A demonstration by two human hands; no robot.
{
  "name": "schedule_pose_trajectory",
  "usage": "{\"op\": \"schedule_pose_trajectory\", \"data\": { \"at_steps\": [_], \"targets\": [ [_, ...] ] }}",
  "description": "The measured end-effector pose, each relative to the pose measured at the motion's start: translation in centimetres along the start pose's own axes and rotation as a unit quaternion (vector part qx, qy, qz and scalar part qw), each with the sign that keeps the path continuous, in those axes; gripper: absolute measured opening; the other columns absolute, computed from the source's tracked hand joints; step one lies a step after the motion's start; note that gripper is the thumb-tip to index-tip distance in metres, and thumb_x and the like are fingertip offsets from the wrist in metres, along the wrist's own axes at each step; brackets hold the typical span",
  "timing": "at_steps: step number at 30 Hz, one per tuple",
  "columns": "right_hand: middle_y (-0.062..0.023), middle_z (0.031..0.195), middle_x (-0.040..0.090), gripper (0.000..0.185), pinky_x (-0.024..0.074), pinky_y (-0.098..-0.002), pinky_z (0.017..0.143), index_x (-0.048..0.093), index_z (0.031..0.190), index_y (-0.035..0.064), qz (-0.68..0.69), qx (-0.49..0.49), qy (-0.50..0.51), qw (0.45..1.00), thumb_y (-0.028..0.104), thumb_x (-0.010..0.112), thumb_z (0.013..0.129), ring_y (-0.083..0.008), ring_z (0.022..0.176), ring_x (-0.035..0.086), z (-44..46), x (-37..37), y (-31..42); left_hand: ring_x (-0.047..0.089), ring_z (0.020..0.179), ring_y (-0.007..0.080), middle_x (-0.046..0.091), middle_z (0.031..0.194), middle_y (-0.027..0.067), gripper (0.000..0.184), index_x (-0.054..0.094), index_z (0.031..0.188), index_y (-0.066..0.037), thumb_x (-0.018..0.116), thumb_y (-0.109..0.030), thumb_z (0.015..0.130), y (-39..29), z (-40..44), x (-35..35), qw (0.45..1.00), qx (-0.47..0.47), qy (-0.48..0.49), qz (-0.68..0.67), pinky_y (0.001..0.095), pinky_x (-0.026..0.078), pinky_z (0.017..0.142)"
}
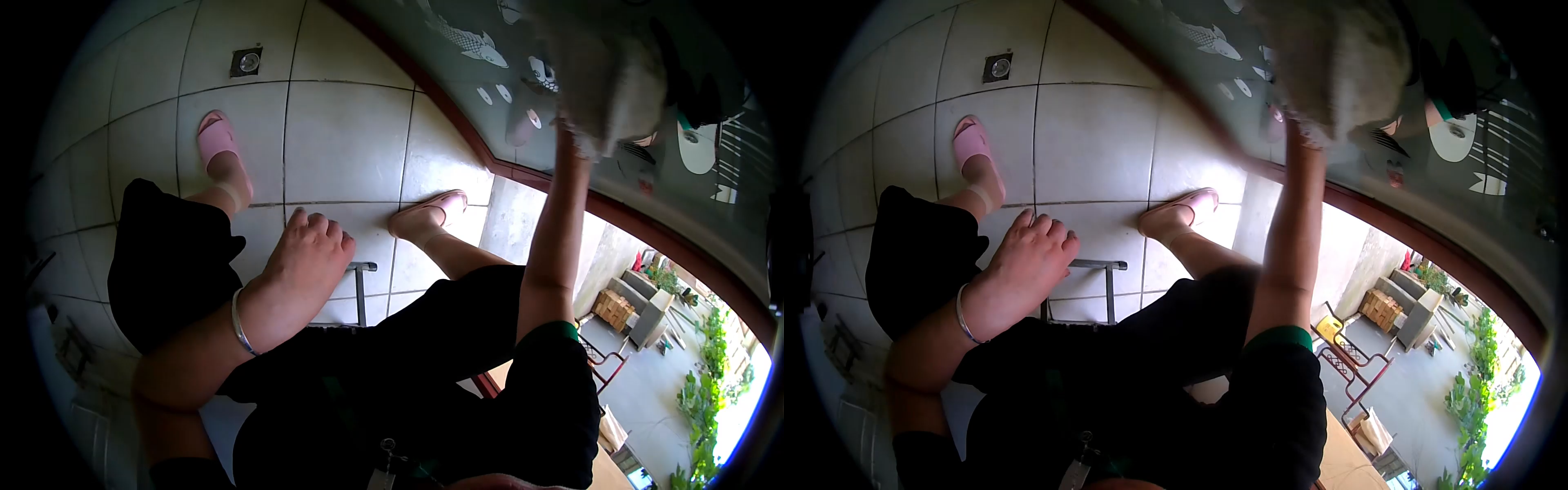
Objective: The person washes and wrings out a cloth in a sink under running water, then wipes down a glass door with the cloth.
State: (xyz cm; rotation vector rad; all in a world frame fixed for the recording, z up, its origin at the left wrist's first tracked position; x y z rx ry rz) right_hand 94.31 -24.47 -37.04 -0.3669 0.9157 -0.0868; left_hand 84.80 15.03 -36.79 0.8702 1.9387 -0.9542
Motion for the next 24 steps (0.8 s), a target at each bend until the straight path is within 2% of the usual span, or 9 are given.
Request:
{"op": "schedule_pose_trajectory", "data": {
  "at_steps": [3,6,11,13,14,16,18,21,24],
  "targets": [
    [-0.0117,0.120,0.057,0.043,0.0420,-0.0387,0.095,0.058,0.122,0.0144,-0.051,0.027,-0.053,0.997,0.038,0.059,0.086,-0.0288,0.113,0.053,3.4,-2.5,-1.8,0.054,0.097,0.0207,0.059,0.096,0.0070,0.036,0.059,0.105,-0.006,0.069,-0.026,0.078,0.0,-0.1,-0.4,1.000,-0.003,0.005,0.001,0.0379,0.038,0.096],
    [-0.0112,0.123,0.056,0.044,0.0408,-0.0388,0.097,0.056,0.124,0.0147,-0.019,-0.001,-0.039,0.999,0.038,0.059,0.086,-0.0278,0.116,0.051,2.9,2.3,-0.3,0.054,0.097,0.0205,0.058,0.097,0.0069,0.036,0.059,0.106,-0.006,0.069,-0.026,0.078,-0.1,0.0,-0.7,1.000,-0.001,0.013,-0.004,0.0375,0.038,0.095],
    [-0.0104,0.128,0.053,0.048,0.0389,-0.0389,0.101,0.054,0.127,0.0151,0.116,0.009,0.205,0.972,0.040,0.058,0.086,-0.0261,0.120,0.049,-8.7,15.6,8.3,0.053,0.097,0.0199,0.059,0.098,0.0070,0.037,0.059,0.110,-0.006,0.067,-0.027,0.080,0.1,-0.4,-0.1,1.000,-0.003,0.002,0.019,0.0380,0.037,0.096],
    [-0.0102,0.129,0.053,0.048,0.0385,-0.0390,0.102,0.053,0.127,0.0152,0.127,0.024,0.242,0.962,0.040,0.058,0.086,-0.0258,0.121,0.049,-10.0,16.3,10.7,0.054,0.100,0.0198,0.059,0.100,0.0075,0.038,0.059,0.112,-0.006,0.065,-0.027,0.081,0.1,-0.3,-0.3,0.999,-0.012,0.037,0.031,0.0389,0.037,0.098],
    [-0.0140,0.110,0.061,0.033,0.0461,-0.0407,0.090,0.061,0.111,0.0110,0.139,-0.002,0.319,0.938,0.030,0.054,0.086,-0.0299,0.103,0.058,-8.9,15.3,11.7,0.054,0.100,0.0199,0.060,0.101,0.0078,0.037,0.059,0.112,-0.006,0.064,-0.026,0.081,0.1,-0.5,-0.4,0.998,-0.005,0.043,0.035,0.0393,0.037,0.098],
    [-0.0177,0.091,0.068,0.026,0.0537,-0.0425,0.079,0.068,0.095,0.0069,0.146,-0.030,0.395,0.907,0.021,0.049,0.085,-0.0340,0.085,0.067,-6.9,13.1,12.0,0.055,0.099,0.0203,0.061,0.102,0.0087,0.033,0.060,0.112,-0.006,0.060,-0.021,0.083,0.0,-0.5,-0.8,0.998,0.008,0.050,0.030,0.0395,0.039,0.098],
    [-0.0163,0.096,0.068,0.025,0.0523,-0.0414,0.082,0.068,0.095,0.0075,0.198,0.051,0.299,0.932,0.023,0.050,0.086,-0.0323,0.090,0.066,-5.2,11.0,10.4,0.056,0.099,0.0206,0.061,0.102,0.0091,0.032,0.060,0.112,-0.006,0.059,-0.018,0.083,0.2,-0.6,-1.6,0.999,0.009,0.039,0.027,0.0393,0.039,0.099],
    [-0.0153,0.101,0.065,0.026,0.0501,-0.0409,0.086,0.065,0.100,0.0084,0.114,-0.005,0.128,0.985,0.026,0.052,0.086,-0.0315,0.095,0.063,-1.1,8.0,5.5,0.056,0.101,0.0211,0.061,0.104,0.0101,0.031,0.060,0.112,-0.005,0.057,-0.015,0.083,0.1,-0.7,-1.8,0.999,0.005,0.027,0.031,0.0393,0.039,0.099],
    [-0.0143,0.106,0.063,0.029,0.0479,-0.0404,0.089,0.062,0.106,0.0092,0.024,-0.012,0.016,1.000,0.029,0.054,0.086,-0.0306,0.100,0.060,3.8,4.8,1.7,0.055,0.103,0.0216,0.060,0.106,0.0109,0.032,0.059,0.114,-0.005,0.057,-0.015,0.084,-0.3,-0.9,-1.6,0.999,0.004,0.030,0.034,0.0398,0.038,0.100]
  ]
}}
Point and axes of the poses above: each hand's wrist, its own z-axis towards the middle knuckle, its own x-axis out of the palm, y = z × x, the point moved 1 cm from there along z, towards the middle knuckle
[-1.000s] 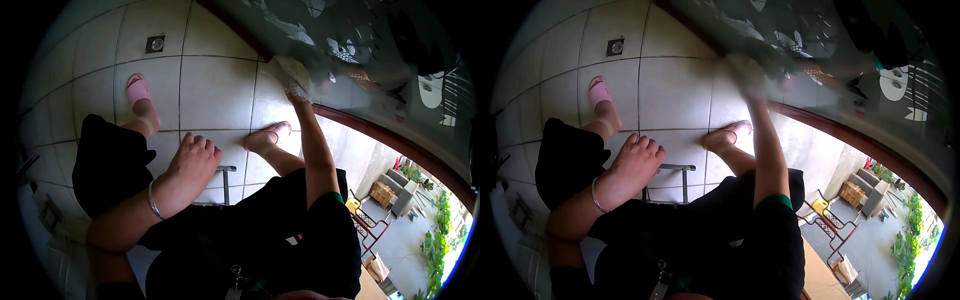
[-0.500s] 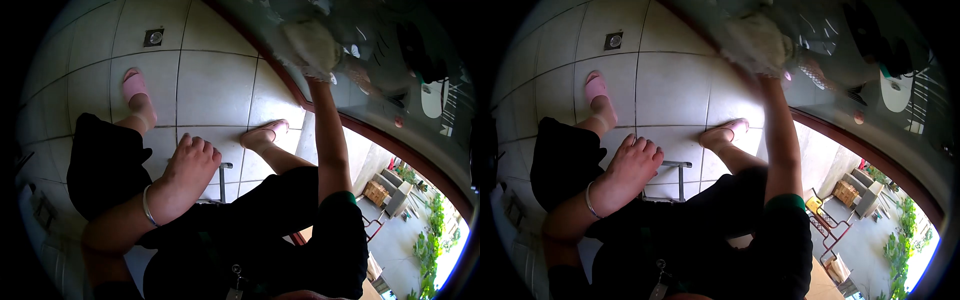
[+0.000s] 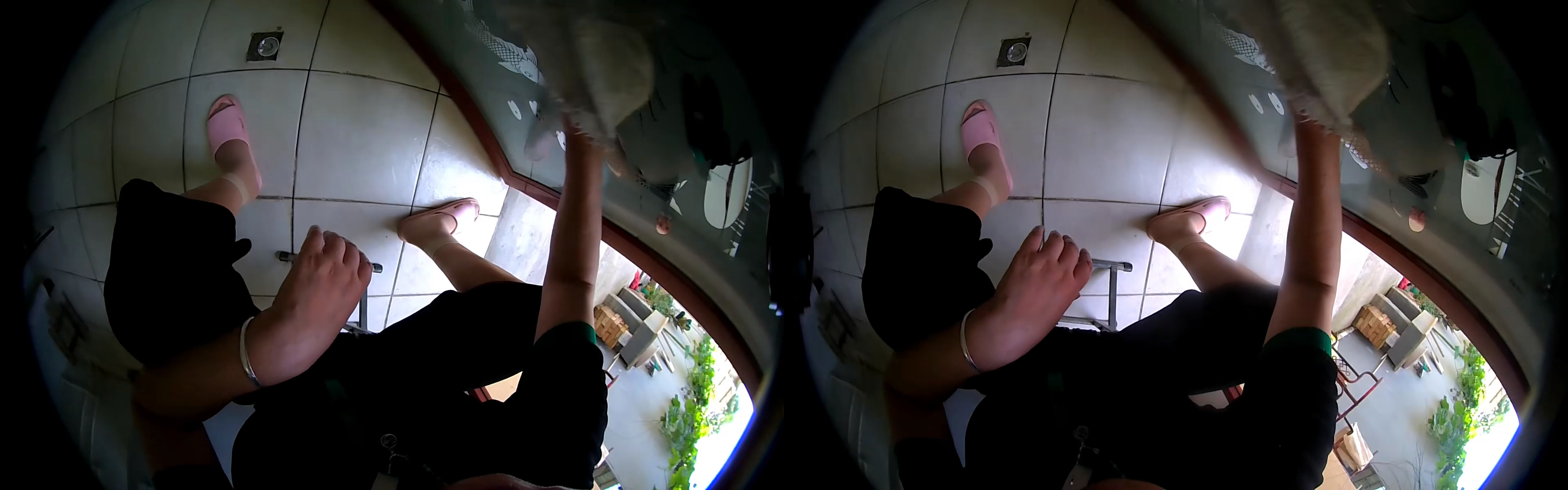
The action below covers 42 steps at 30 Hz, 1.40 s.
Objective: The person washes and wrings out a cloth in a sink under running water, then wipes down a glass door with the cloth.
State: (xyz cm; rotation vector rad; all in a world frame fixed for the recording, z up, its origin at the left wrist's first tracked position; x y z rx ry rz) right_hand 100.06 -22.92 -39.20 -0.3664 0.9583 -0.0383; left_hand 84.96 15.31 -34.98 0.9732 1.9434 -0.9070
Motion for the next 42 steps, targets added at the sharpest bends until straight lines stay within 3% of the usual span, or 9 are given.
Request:
{"op": "schedule_pose_trajectory", "data": {
  "at_steps": [5,11,14,18,22,27,33,38,42],
  "targets": [
    [-0.0125,0.115,0.060,0.038,0.0443,-0.0396,0.095,0.058,0.116,0.0106,-0.002,-0.012,-0.078,0.997,0.033,0.057,0.086,-0.0292,0.109,0.056,3.4,2.4,0.8,0.055,0.106,0.0218,0.060,0.108,0.0113,0.034,0.057,0.116,-0.005,0.058,-0.016,0.083,0.1,-0.1,-0.7,1.000,0.017,-0.004,0.023,0.0405,0.038,0.101],
    [-0.0104,0.126,0.055,0.050,0.0399,-0.0386,0.102,0.053,0.128,0.0122,0.250,-0.069,0.009,0.966,0.039,0.061,0.086,-0.0276,0.119,0.050,0.3,14.5,10.9,0.054,0.110,0.0238,0.060,0.112,0.0129,0.035,0.057,0.117,-0.004,0.058,-0.019,0.086,0.5,-0.1,-0.6,0.999,0.002,0.031,0.019,0.0422,0.039,0.100],
    [-0.0118,0.121,0.058,0.048,0.0436,-0.0378,0.098,0.056,0.123,0.0099,0.352,0.209,0.336,0.848,0.038,0.062,0.085,-0.0289,0.113,0.054,0.1,16.6,14.6,0.054,0.110,0.0266,0.060,0.115,0.0150,0.036,0.056,0.120,-0.004,0.057,-0.020,0.087,0.3,-0.1,-0.7,0.999,0.002,0.051,0.002,0.0446,0.039,0.100],
    [-0.0136,0.114,0.061,0.033,0.0456,-0.0375,0.094,0.060,0.111,0.0078,0.203,0.121,0.454,0.859,0.030,0.058,0.087,-0.0284,0.108,0.057,-4.0,20.5,15.8,0.053,0.110,0.0288,0.059,0.114,0.0172,0.039,0.053,0.121,-0.001,0.055,-0.025,0.090,0.5,-0.1,-1.4,0.999,0.031,0.045,0.003,0.0441,0.038,0.101],
    [-0.0135,0.104,0.065,0.021,0.0490,-0.0381,0.084,0.064,0.096,0.0067,0.147,-0.026,0.388,0.909,0.023,0.055,0.087,-0.0287,0.100,0.061,-8.8,15.2,13.1,0.054,0.112,0.0284,0.060,0.113,0.0167,0.038,0.054,0.120,-0.001,0.054,-0.026,0.090,1.0,-0.5,-1.8,1.000,0.002,0.003,0.003,0.0435,0.038,0.101],
    [-0.0152,0.100,0.063,0.024,0.0505,-0.0392,0.078,0.063,0.094,0.0082,0.097,-0.024,0.405,0.909,0.029,0.055,0.086,-0.0314,0.093,0.061,-12.2,14.8,12.5,0.056,0.110,0.0287,0.063,0.112,0.0154,0.034,0.056,0.118,-0.002,0.052,-0.024,0.091,0.5,-1.2,-1.6,0.998,0.021,0.015,-0.055,0.0447,0.038,0.101],
    [-0.0143,0.082,0.066,0.018,0.0555,-0.0380,0.070,0.066,0.080,0.0059,0.127,-0.049,0.240,0.961,0.013,0.050,0.083,-0.0270,0.079,0.067,-3.3,22.5,17.8,0.054,0.111,0.0294,0.060,0.114,0.0168,0.035,0.055,0.119,-0.003,0.051,-0.023,0.091,1.3,-1.2,-2.2,0.997,0.003,0.005,-0.070,0.0475,0.037,0.102],
    [-0.0212,0.104,0.065,0.028,0.0539,-0.0433,0.081,0.068,0.099,0.0031,0.172,-0.041,0.419,0.891,0.013,0.044,0.088,-0.0347,0.101,0.064,8.4,23.6,22.3,0.052,0.112,0.0315,0.058,0.116,0.0181,0.036,0.053,0.122,-0.005,0.050,-0.024,0.091,2.4,-1.7,-2.3,0.998,0.001,-0.001,-0.062,0.0489,0.037,0.101],
    [-0.0209,0.109,0.063,0.029,0.0536,-0.0434,0.083,0.065,0.105,0.0015,0.164,-0.107,0.422,0.885,0.014,0.044,0.089,-0.0334,0.104,0.062,13.6,21.3,23.1,0.052,0.112,0.0318,0.058,0.116,0.0181,0.036,0.053,0.122,-0.004,0.050,-0.024,0.092,3.2,-1.8,-2.9,0.998,-0.024,0.009,-0.060,0.0493,0.038,0.101]
  ]
}}
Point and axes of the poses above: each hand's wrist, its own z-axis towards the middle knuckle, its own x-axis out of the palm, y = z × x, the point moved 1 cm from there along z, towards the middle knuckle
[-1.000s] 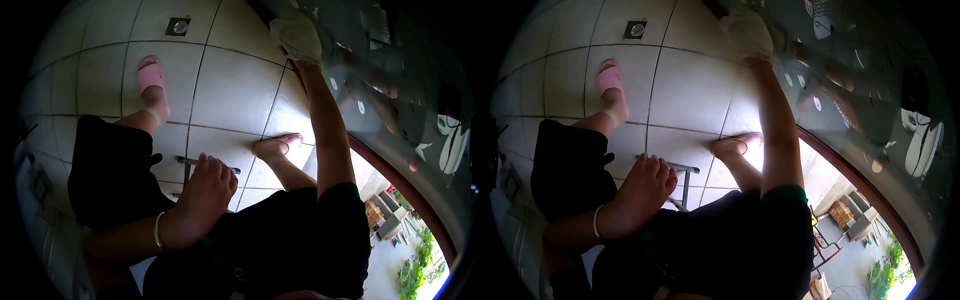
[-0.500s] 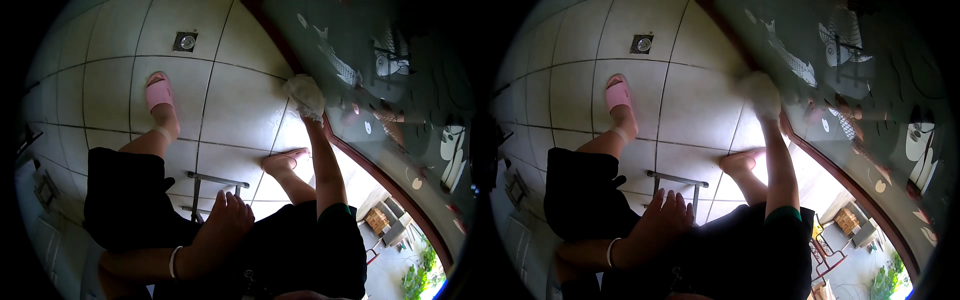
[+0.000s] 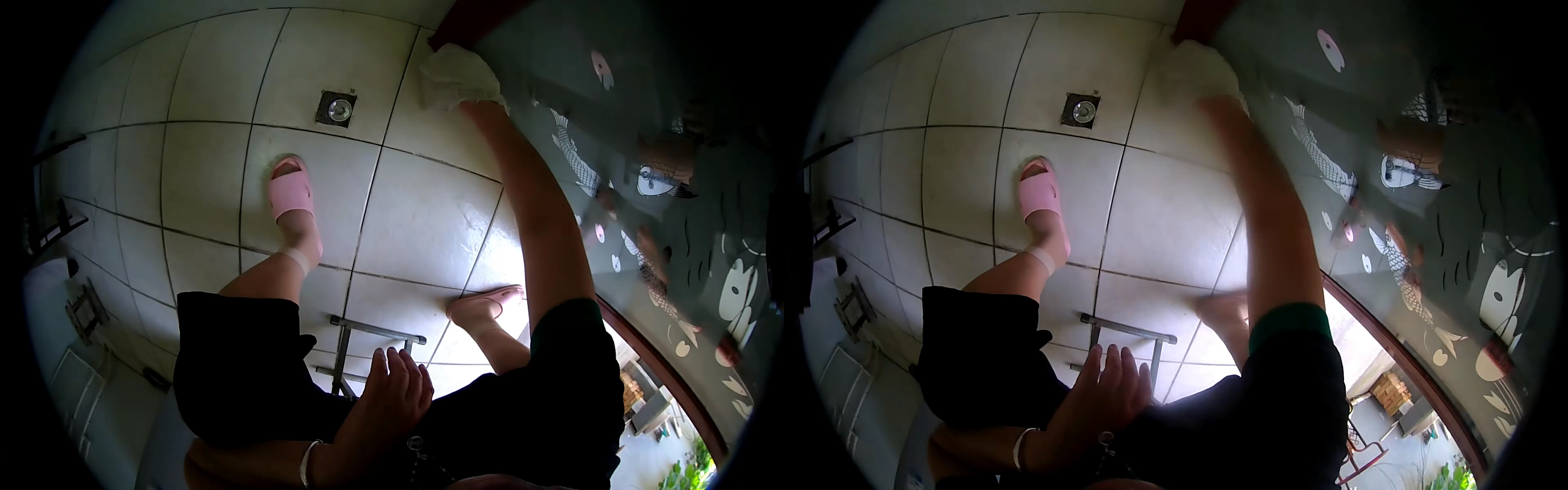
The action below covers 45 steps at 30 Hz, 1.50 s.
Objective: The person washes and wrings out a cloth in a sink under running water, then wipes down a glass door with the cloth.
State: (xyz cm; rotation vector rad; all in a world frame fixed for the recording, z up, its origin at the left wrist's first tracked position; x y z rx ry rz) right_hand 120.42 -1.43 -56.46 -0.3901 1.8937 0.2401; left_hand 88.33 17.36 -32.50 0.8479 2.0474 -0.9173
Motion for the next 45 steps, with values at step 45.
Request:
{"op": "schedule_pose_trajectory", "data": {
  "at_steps": [45],
  "targets": [
    [-0.0127,0.090,0.066,0.030,0.0526,-0.0373,0.074,0.059,0.110,0.0036,-0.161,-0.180,-0.524,0.817,0.017,0.051,0.085,-0.0257,0.084,0.064,-12.3,-6.7,-7.7,0.053,0.112,0.0326,0.059,0.114,0.0185,0.040,0.054,0.120,-0.002,0.049,-0.030,0.091,-2.7,-1.7,0.2,0.996,0.055,-0.042,0.047,0.0518,0.035,0.102]
  ]
}}
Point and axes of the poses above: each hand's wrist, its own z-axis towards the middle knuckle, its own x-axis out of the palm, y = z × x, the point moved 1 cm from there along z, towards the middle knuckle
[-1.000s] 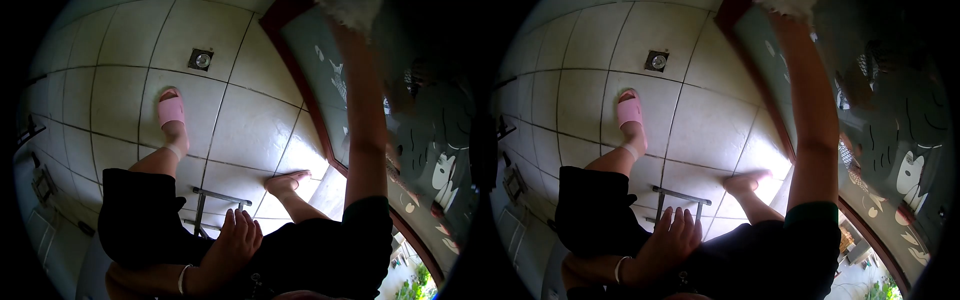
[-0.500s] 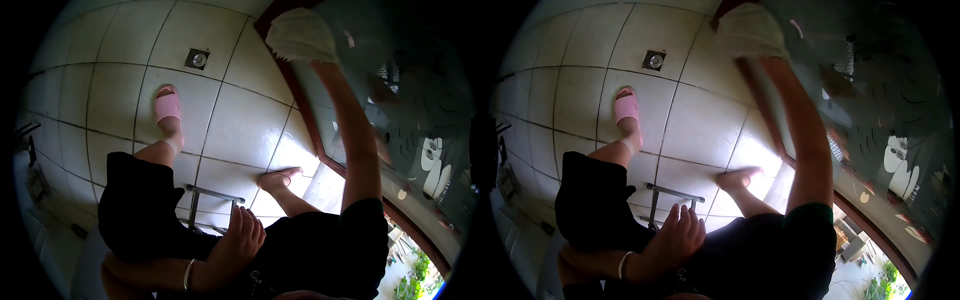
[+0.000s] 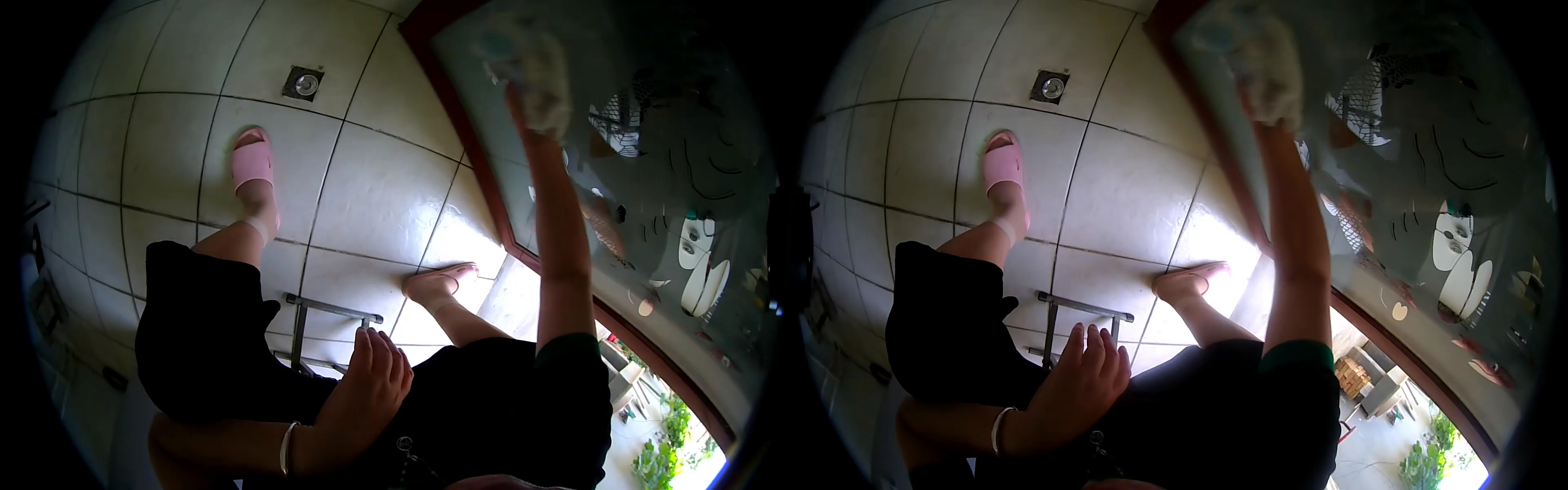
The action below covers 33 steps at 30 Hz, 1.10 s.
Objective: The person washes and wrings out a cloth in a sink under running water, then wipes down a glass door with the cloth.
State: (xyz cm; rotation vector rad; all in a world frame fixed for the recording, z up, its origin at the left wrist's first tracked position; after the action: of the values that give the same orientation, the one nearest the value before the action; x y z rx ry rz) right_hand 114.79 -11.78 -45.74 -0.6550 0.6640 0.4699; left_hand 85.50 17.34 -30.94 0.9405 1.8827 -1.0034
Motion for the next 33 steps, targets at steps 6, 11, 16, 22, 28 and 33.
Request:
{"op": "schedule_pose_trajectory", "data": {
  "at_steps": [6,11,16,22,28,33],
  "targets": [
    [-0.0090,0.124,0.056,0.044,0.0397,-0.0349,0.103,0.051,0.130,0.0146,0.118,0.183,0.555,0.803,0.037,0.053,0.091,-0.0207,0.121,0.049,-4.4,4.5,7.9,0.053,0.113,0.0306,0.059,0.116,0.0178,0.039,0.056,0.119,-0.002,0.049,-0.030,0.091,-0.6,0.3,0.0,1.000,-0.025,0.006,-0.002,0.0504,0.035,0.102],
    [-0.0118,0.078,0.065,0.018,0.0505,-0.0398,0.076,0.067,0.074,0.0063,0.027,0.079,0.268,0.960,0.020,0.055,0.077,-0.0266,0.079,0.063,-0.2,-4.4,2.2,0.052,0.113,0.0314,0.059,0.117,0.0166,0.040,0.055,0.123,-0.005,0.052,-0.029,0.091,-1.2,0.1,-0.8,0.999,0.034,0.034,0.000,0.0517,0.033,0.102],
    [-0.0117,0.081,0.065,0.019,0.0496,-0.0391,0.079,0.067,0.076,0.0066,-0.135,0.110,0.242,0.955,0.023,0.057,0.076,-0.0268,0.082,0.062,-1.2,-16.6,-8.2,0.052,0.113,0.0314,0.058,0.117,0.0158,0.044,0.052,0.127,-0.005,0.054,-0.029,0.090,-2.2,0.4,-0.5,0.996,0.066,0.054,0.034,0.0514,0.033,0.102],
    [-0.0117,0.086,0.065,0.021,0.0485,-0.0384,0.082,0.066,0.078,0.0070,-0.211,0.125,0.205,0.947,0.027,0.060,0.076,-0.0271,0.086,0.062,-2.6,-19.6,-9.8,0.051,0.115,0.0299,0.057,0.119,0.0158,0.044,0.051,0.127,-0.003,0.054,-0.026,0.090,-2.2,1.1,0.3,0.997,0.020,0.049,0.050,0.0496,0.033,0.105],
    [-0.0117,0.090,0.065,0.025,0.0475,-0.0376,0.085,0.066,0.080,0.0074,-0.067,0.081,0.305,0.947,0.032,0.063,0.075,-0.0273,0.090,0.061,-5.6,-7.0,0.5,0.051,0.114,0.0316,0.057,0.119,0.0178,0.043,0.052,0.125,-0.002,0.053,-0.027,0.090,-1.7,1.2,0.3,0.997,0.031,0.054,0.041,0.0492,0.034,0.104],
    [-0.0117,0.092,0.065,0.028,0.0468,-0.0372,0.087,0.065,0.080,0.0071,0.047,0.108,0.576,0.809,0.034,0.066,0.074,-0.0281,0.091,0.060,-8.1,-2.1,7.6,0.052,0.113,0.0321,0.058,0.118,0.0181,0.044,0.053,0.124,-0.001,0.052,-0.028,0.090,-1.9,1.5,0.7,0.998,0.011,0.049,0.026,0.0493,0.033,0.104]
  ]
}}
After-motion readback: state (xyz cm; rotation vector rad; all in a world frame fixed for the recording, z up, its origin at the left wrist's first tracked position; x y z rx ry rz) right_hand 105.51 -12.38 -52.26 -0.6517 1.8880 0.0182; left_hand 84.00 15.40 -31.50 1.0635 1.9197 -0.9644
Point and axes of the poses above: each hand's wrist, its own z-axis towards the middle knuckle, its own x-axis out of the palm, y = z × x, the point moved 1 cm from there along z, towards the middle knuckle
